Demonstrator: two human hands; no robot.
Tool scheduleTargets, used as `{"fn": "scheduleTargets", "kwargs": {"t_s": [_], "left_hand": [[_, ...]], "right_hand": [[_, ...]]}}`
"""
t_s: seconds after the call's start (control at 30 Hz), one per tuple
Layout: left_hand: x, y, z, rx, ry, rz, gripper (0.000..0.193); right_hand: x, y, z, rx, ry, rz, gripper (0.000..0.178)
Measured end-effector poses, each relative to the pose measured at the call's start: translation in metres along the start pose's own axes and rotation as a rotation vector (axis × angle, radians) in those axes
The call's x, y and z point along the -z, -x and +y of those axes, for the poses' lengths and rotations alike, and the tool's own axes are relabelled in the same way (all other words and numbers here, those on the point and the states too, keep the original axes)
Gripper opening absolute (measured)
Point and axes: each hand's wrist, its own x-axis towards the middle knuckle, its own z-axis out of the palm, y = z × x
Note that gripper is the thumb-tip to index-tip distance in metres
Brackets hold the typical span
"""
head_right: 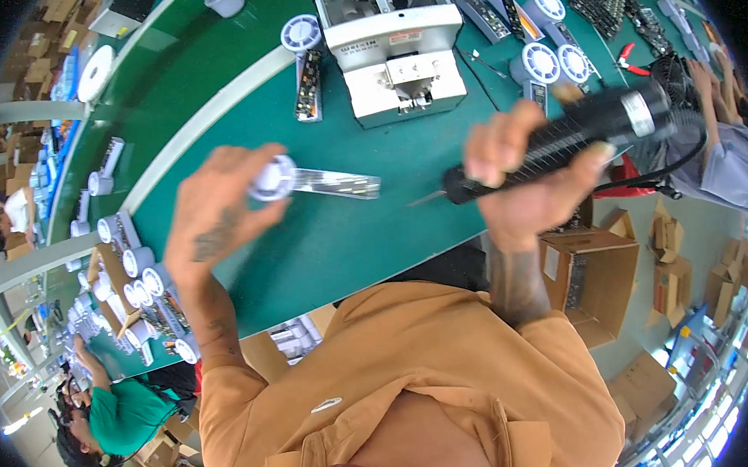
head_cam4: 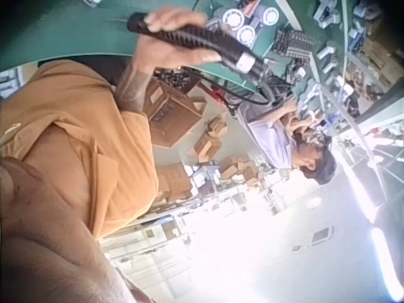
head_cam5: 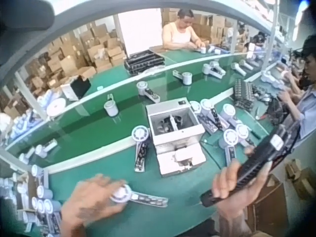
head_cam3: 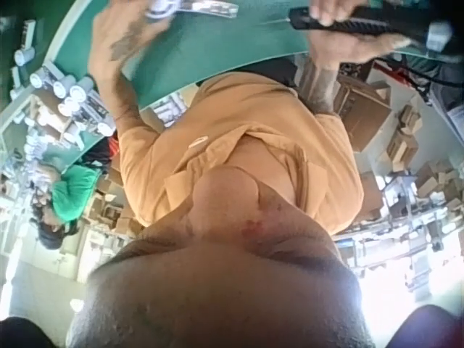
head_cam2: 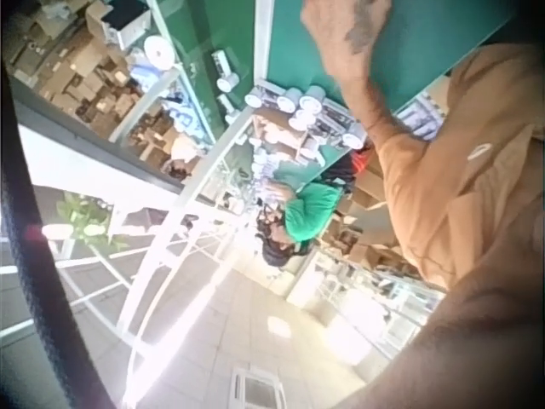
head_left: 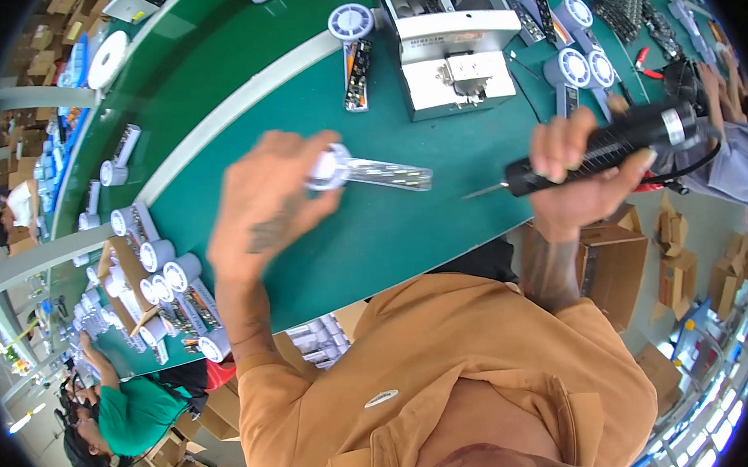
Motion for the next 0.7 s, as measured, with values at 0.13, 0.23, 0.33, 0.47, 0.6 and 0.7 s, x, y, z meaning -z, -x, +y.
{"fn": "scheduleTargets", "kwargs": {"t_s": [0.13,0.23,0.33,0.47,0.6,0.7], "left_hand": [[0.037,0.026,-0.117,0.468,0.159,0.035,0.058],[0.045,0.011,-0.224,0.731,0.077,0.084,0.059],[0.028,0.021,-0.317,0.858,-0.075,0.054,0.07],[0.018,-0.083,-0.278,0.916,-0.233,-0.13,0.091],[-0.033,-0.196,-0.253,0.726,-0.123,0.477,0.089],[-0.054,-0.242,-0.25,0.793,-0.078,0.419,0.077]], "right_hand": [[0.026,0.015,-0.003,-0.096,0.015,0.122,0.052],[0.037,0.026,0.009,-0.306,-0.083,0.178,0.05],[0.046,0.039,0.022,-0.396,-0.17,0.155,0.047],[0.059,0.053,0.024,-0.508,-0.226,0.178,0.044],[0.054,0.049,0.027,-0.495,-0.132,0.283,0.054],[0.055,0.05,0.02,-0.484,-0.082,0.285,0.062]]}}
